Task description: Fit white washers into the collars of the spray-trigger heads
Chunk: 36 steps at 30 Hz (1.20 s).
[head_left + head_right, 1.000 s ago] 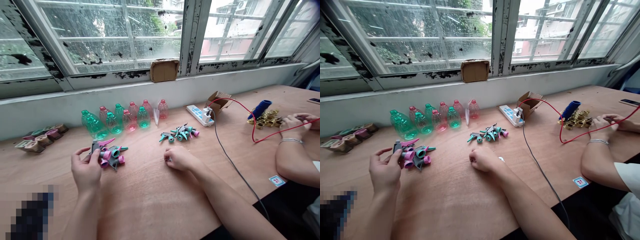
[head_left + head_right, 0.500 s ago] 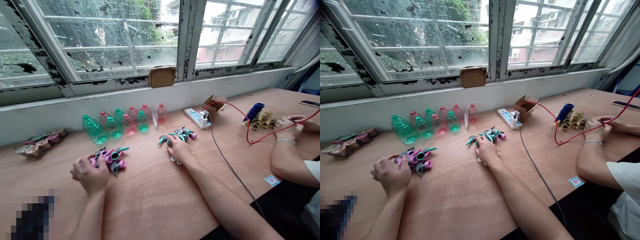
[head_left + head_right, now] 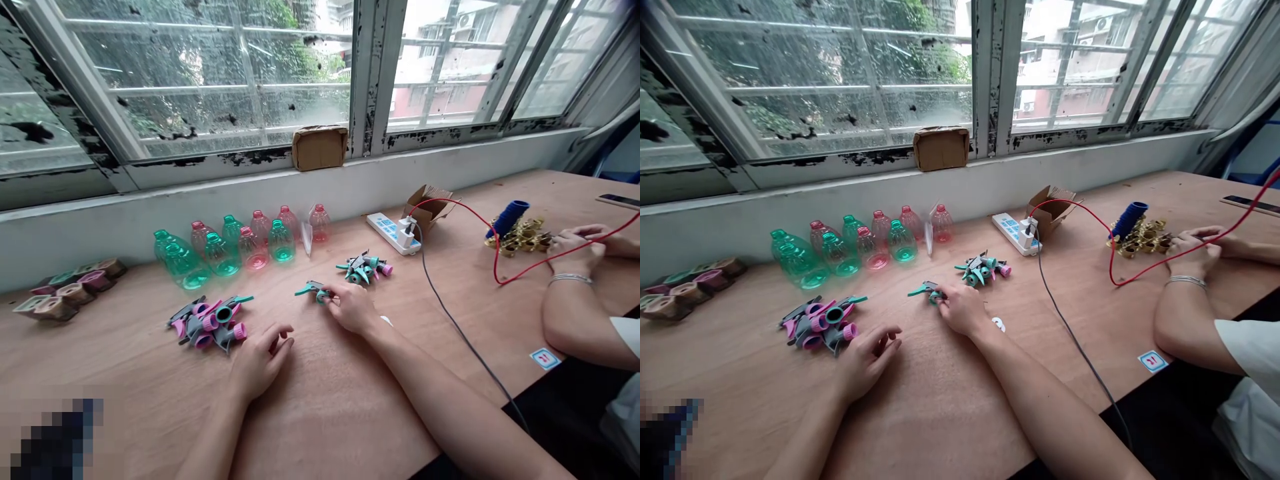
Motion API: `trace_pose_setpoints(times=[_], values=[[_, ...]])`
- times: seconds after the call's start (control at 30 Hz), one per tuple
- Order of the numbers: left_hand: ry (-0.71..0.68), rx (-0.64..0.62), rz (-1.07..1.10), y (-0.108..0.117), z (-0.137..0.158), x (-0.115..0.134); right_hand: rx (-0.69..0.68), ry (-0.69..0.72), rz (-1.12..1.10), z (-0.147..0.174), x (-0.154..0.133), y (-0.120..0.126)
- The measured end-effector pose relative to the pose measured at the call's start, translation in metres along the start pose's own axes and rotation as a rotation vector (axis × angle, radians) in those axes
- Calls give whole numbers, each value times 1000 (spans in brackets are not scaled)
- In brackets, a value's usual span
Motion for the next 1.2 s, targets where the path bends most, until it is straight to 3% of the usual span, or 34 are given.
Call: trace_pose_setpoints(times=[0.2, 0.27, 0.4, 0.57, 0.83, 0.97, 1.1, 1.2], values=[[-98, 379, 189, 10, 2, 17, 51, 198, -449, 19, -36, 1], [-68, 449, 245, 11, 3, 17, 57, 233, -541, 23, -43, 2], [65, 323, 294, 3, 1, 12, -11, 288, -609, 29, -47, -3], [94, 233, 309, 0, 2, 8, -44, 307, -628, 31, -46, -7], [42, 300, 143, 6, 5, -2, 28, 436, -513, 31, -52, 1], [120, 344, 305, 6, 4, -4, 130, 389, -531, 31, -50, 5], [330, 113, 450, -15, 4, -10, 141, 355, -601, 33, -51, 7], [369, 8, 450, -24, 7, -11, 124, 345, -609, 32, -52, 6]])
Point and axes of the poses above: each hand's wrist, its own z-axis away from the middle knuckle, its own y-axis out of the back of the hand, x = y × z, the point moved 6 cm from there along -z, towards the middle knuckle, and after that the axes turned 12 degrees about x, right-handed, at the moved point
